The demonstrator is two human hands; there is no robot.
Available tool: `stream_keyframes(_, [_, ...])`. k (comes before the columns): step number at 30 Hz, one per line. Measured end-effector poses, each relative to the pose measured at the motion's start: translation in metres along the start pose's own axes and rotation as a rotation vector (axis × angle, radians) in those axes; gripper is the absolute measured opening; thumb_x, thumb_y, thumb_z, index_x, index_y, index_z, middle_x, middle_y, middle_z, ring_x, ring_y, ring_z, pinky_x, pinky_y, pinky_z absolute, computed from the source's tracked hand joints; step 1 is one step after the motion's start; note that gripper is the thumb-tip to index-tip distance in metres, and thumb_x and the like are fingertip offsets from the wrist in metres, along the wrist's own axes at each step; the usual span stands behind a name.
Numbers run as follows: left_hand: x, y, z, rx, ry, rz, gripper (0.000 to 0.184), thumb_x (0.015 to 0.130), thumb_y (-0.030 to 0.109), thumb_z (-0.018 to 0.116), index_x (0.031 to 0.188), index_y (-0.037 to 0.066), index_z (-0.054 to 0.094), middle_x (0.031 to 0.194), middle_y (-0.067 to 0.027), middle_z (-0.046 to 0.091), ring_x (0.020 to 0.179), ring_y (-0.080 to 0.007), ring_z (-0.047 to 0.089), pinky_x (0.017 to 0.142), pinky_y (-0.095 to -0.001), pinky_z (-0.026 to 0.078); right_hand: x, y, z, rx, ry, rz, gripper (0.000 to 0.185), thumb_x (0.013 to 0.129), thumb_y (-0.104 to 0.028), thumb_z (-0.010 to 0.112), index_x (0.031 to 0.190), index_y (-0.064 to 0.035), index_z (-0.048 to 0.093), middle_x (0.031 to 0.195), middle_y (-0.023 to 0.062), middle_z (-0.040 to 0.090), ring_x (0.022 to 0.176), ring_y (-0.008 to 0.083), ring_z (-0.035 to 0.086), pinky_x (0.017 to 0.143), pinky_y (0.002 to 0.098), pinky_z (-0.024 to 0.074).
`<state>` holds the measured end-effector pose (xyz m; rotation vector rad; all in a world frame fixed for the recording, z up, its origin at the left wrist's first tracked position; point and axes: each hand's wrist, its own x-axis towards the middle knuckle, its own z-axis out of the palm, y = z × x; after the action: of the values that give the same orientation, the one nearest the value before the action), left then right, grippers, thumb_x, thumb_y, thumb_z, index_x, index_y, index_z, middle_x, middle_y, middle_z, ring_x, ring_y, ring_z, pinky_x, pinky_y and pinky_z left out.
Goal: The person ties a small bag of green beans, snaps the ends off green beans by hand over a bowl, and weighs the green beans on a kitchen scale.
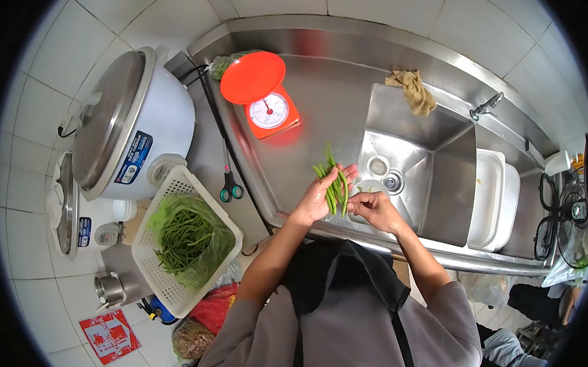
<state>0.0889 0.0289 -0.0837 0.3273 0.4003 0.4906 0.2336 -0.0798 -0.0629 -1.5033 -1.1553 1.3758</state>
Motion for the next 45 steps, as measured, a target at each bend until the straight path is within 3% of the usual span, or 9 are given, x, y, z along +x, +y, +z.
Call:
stream_keyframes(9, [0.004,-0.008,0.004,-0.037,-0.077,-0.029,0.015,0.092,0.022,0.046,0.103,0.013,0.051,0.125,-0.0109,0.047,0.118,-0.0228,0.043,0.095,-0.0332,0.038,0.001,0.01,0.0,0.351,-0.069,0.064,0.014,0.083,-0.01,0.061,0.091,0.0006,0.064,0.076,0.0007,0.062,0.065,0.0058,0.053,0.06,0.0212,0.0442])
stream_keyframes(16, [0.006,-0.022,0.01,0.674,-0.068,0.198,0.024,0.095,0.022,0.039,0.101,0.0,0.047,0.1,-0.0112,0.059,0.099,-0.0196,0.057,0.086,-0.0324,0.044,0.006,0.006,-0.001,-0.537,0.193,-0.175,0.01,0.072,-0.004,0.06,0.078,0.0038,0.061,0.065,0.0146,0.06,0.057,0.0213,0.059,0.055,0.0329,0.0458])
stream_keyframes(21, [0.011,-0.042,0.002,0.684,0.119,0.348,0.023,0.095,0.02,0.038,0.099,0.0,0.048,0.092,-0.0112,0.06,0.088,-0.0173,0.058,0.081,-0.0309,0.045,0.018,0.021,0.008,-0.781,0.347,-0.319,0.007,0.069,-0.004,0.059,0.068,0.0026,0.058,0.067,0.0196,0.06,0.062,0.0327,0.06,0.057,0.0386,0.047])
stream_keyframes(27, [0.005,-0.022,-0.001,0.477,0.226,0.432,0.018,0.095,0.017,0.038,0.098,0.0,0.045,0.08,-0.0078,0.056,0.079,-0.0156,0.058,0.075,-0.0283,0.048,0.024,0.049,-0.015,-0.983,0.352,-0.014,0.009,0.064,-0.008,0.06,0.068,0.0,0.059,0.066,0.0195,0.06,0.064,0.0365,0.059,0.06,0.0435,0.0477])
stream_keyframes(34, [0.009,0.083,0.047,0.563,0.429,0.585,0.035,0.092,0.039,0.043,0.091,0.005,0.049,0.06,0.0025,0.043,0.051,-0.0065,0.042,0.049,-0.0229,0.037,0.019,0.077,-0.048,-1.023,0.348,0.156,0.027,0.066,-0.023,0.072,0.085,-0.0082,0.061,0.076,0.0114,0.064,0.074,0.031,0.062,0.064,0.0409,0.0483])
stream_keyframes(36, [0.017,0.134,0.057,0.848,0.477,0.57,0.039,0.088,0.044,0.048,0.082,0.006,0.05,0.057,0.003,0.042,0.049,-0.008,0.042,0.045,-0.0266,0.037,0.016,0.074,-0.051,-1.029,0.343,0.197,0.028,0.067,-0.025,0.072,0.087,-0.0087,0.061,0.077,0.0107,0.064,0.075,0.0305,0.062,0.065,0.0408,0.0484])
stream_keyframes(37, [0.027,0.158,0.052,1.165,0.489,0.877,0.043,0.086,0.048,0.05,0.078,0.006,0.051,0.059,-0.0008,0.045,0.051,-0.0112,0.046,0.047,-0.0316,0.039,0.015,0.071,-0.051,-1.019,0.342,0.215,0.028,0.067,-0.025,0.072,0.087,-0.0088,0.062,0.077,0.0106,0.064,0.075,0.0306,0.062,0.065,0.0408,0.0485])
stream_keyframes(40, [0.039,0.227,0.056,1.758,0.84,0.621,0.046,0.082,0.046,0.055,0.089,0.0,0.054,0.078,-0.0176,0.061,0.079,-0.0312,0.06,0.067,-0.0417,0.045,0.014,0.073,-0.05,-1.01,0.353,0.235,0.028,0.068,-0.027,0.071,0.088,-0.0094,0.063,0.078,0.0103,0.064,0.076,0.0304,0.062,0.066,0.0411,0.0486])
stream_keyframes(45, [0.085,0.277,0.014,2.121,0.868,0.343,0.042,0.073,0.032,0.068,0.096,0.0,0.055,0.099,-0.0207,0.059,0.096,-0.0335,0.057,0.08,-0.0433,0.045,0.006,0.062,-0.04,-0.957,0.363,0.265,0.027,0.068,-0.029,0.071,0.088,-0.0118,0.064,0.076,0.0115,0.065,0.077,0.0305,0.062,0.067,0.0419,0.0484])
